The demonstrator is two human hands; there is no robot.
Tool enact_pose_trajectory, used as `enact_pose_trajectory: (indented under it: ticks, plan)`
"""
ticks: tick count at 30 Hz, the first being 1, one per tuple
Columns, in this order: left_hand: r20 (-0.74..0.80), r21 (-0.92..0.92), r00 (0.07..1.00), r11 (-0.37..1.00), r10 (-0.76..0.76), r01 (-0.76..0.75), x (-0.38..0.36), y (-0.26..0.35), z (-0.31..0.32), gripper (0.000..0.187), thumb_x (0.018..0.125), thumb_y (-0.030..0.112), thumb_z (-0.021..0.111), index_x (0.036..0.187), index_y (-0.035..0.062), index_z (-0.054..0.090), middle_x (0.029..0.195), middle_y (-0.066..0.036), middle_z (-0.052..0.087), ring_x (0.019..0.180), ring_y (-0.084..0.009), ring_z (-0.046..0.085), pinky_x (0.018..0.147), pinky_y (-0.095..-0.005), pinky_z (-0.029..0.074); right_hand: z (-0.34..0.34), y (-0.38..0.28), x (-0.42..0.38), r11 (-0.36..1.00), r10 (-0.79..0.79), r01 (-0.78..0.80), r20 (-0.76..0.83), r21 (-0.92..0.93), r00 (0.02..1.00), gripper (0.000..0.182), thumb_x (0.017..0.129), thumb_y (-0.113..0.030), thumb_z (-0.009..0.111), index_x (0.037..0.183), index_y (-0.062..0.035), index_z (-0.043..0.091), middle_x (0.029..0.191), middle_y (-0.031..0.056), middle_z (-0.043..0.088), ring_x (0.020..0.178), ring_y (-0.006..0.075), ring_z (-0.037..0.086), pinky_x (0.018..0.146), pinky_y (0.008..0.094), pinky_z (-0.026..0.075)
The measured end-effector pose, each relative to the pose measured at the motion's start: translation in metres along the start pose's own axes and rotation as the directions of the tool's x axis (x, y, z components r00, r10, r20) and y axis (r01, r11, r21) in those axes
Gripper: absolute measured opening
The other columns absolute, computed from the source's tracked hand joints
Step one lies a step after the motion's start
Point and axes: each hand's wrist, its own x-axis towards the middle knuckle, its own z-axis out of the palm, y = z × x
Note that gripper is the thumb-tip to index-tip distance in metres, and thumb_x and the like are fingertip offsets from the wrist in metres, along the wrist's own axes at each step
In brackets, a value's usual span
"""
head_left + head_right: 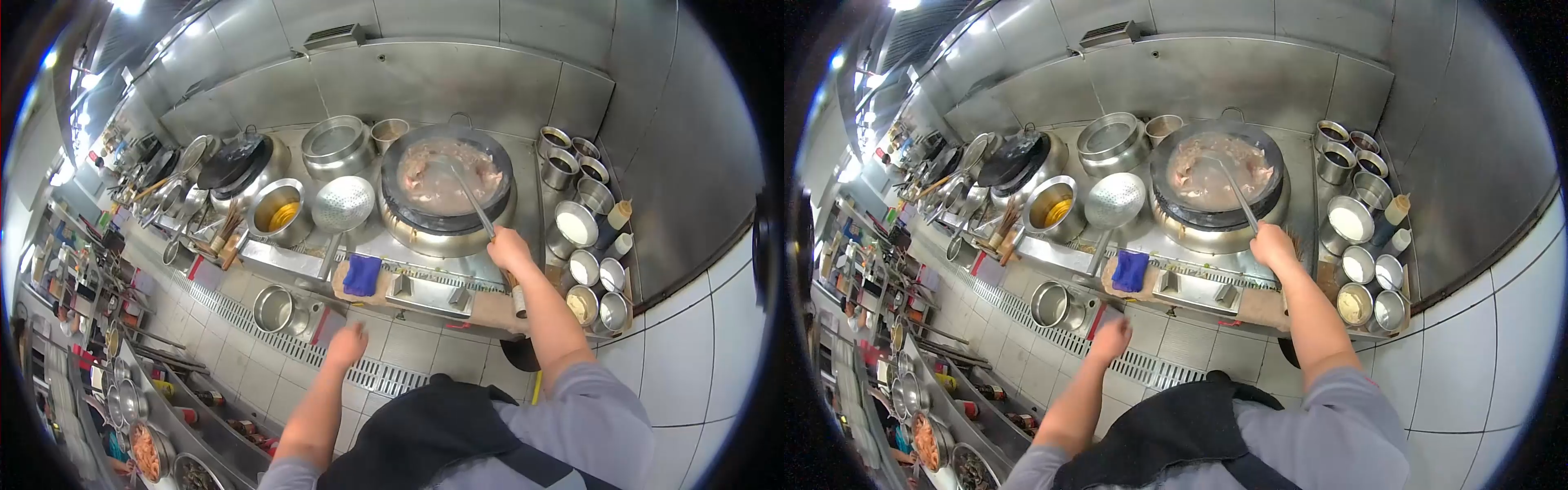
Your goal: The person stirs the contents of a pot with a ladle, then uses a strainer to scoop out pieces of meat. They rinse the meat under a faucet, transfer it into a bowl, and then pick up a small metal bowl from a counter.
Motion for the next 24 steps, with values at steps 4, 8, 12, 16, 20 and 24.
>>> enact_pose_trajectory:
  ticks: [4, 8, 12, 16, 20, 24]
  plan:
    - [-0.25, 0.078, 0.864, 0.898, 0.438, -0.433, 0.111, 0.113, -0.036, 0.03, 0.08, 0.011, 0.051, 0.108, 0.0007, 0.056, 0.101, -0.019, 0.06, 0.097, -0.0348, 0.056, 0.085, -0.0423, 0.044, -0.004, 0.003, 0.021, 0.997, -0.01, 0.019, -0.115, 0.078, 0.993, 0.037, 0.079, -0.016, 0.053, 0.113, -0.0006, 0.053, 0.102, 0.023, 0.061, 0.096, 0.037, 0.058, 0.083, 0.0435, 0.047]
    - [-0.246, 0.268, 0.775, 0.81, 0.582, -0.522, 0.193, 0.196, -0.036, 0.029, 0.081, 0.014, 0.05, 0.106, 0.0014, 0.058, 0.104, -0.018, 0.059, 0.098, -0.0352, 0.056, 0.088, -0.0421, 0.042, -0.026, 0.011, 0.047, 0.987, 0.017, 0.014, -0.192, 0.157, 0.981, 0.044, 0.079, -0.017, 0.054, 0.119, -0.0001, 0.051, 0.106, 0.0238, 0.059, 0.099, 0.0369, 0.057, 0.086, 0.0427, 0.046]
    - [-0.028, 0.492, 0.837, 0.736, 0.547, -0.465, 0.237, 0.229, -0.027, 0.026, 0.085, 0.021, 0.048, 0.098, 0.0023, 0.061, 0.101, -0.019, 0.061, 0.096, -0.0342, 0.058, 0.084, -0.0422, 0.044, -0.054, 0.02, 0.062, 0.976, 0.066, -0.024, -0.191, 0.216, 0.979, 0.044, 0.078, -0.016, 0.054, 0.118, 0.0025, 0.051, 0.109, 0.0242, 0.058, 0.104, 0.0368, 0.055, 0.09, 0.0403, 0.044]
    - [0.153, 0.342, 0.89, 0.822, 0.43, -0.456, 0.249, 0.221, -0.02, 0.031, 0.09, 0.029, 0.045, 0.084, 0.0041, 0.064, 0.088, -0.018, 0.064, 0.084, -0.0326, 0.062, 0.076, -0.0428, 0.047, -0.06, 0.038, 0.07, 0.963, 0.092, -0.038, -0.193, 0.267, 0.977, 0.036, 0.078, -0.015, 0.053, 0.111, -0.0002, 0.056, 0.093, 0.0223, 0.063, 0.081, 0.0349, 0.063, 0.074, 0.04, 0.05]
    - [0.089, 0.386, 0.839, 0.758, 0.537, -0.526, 0.257, 0.208, -0.012, 0.034, 0.09, 0.033, 0.046, 0.083, 0.0051, 0.064, 0.08, -0.015, 0.066, 0.077, -0.0327, 0.063, 0.074, -0.0431, 0.047, -0.027, 0.051, 0.084, 0.787, 0.133, -0.118, 0.02, 0.605, 0.991, 0.021, 0.079, -0.01, 0.051, 0.096, 0.0004, 0.056, 0.068, 0.0135, 0.059, 0.043, 0.0213, 0.056, 0.043, 0.0346, 0.045]
    - [0.057, 0.4, 0.831, 0.75, 0.553, -0.527, 0.256, 0.205, -0.011, 0.034, 0.09, 0.033, 0.046, 0.083, 0.005, 0.064, 0.08, -0.014, 0.066, 0.077, -0.0325, 0.063, 0.073, -0.0432, 0.047, -0.003, 0.026, 0.073, 0.336, 0.058, -0.242, 0.236, 0.91, 0.97, 0.008, 0.082, -0.009, 0.054, 0.08, -0.0039, 0.048, 0.06, 0.0028, 0.05, 0.042, 0.0153, 0.049, 0.037, 0.0291, 0.038]
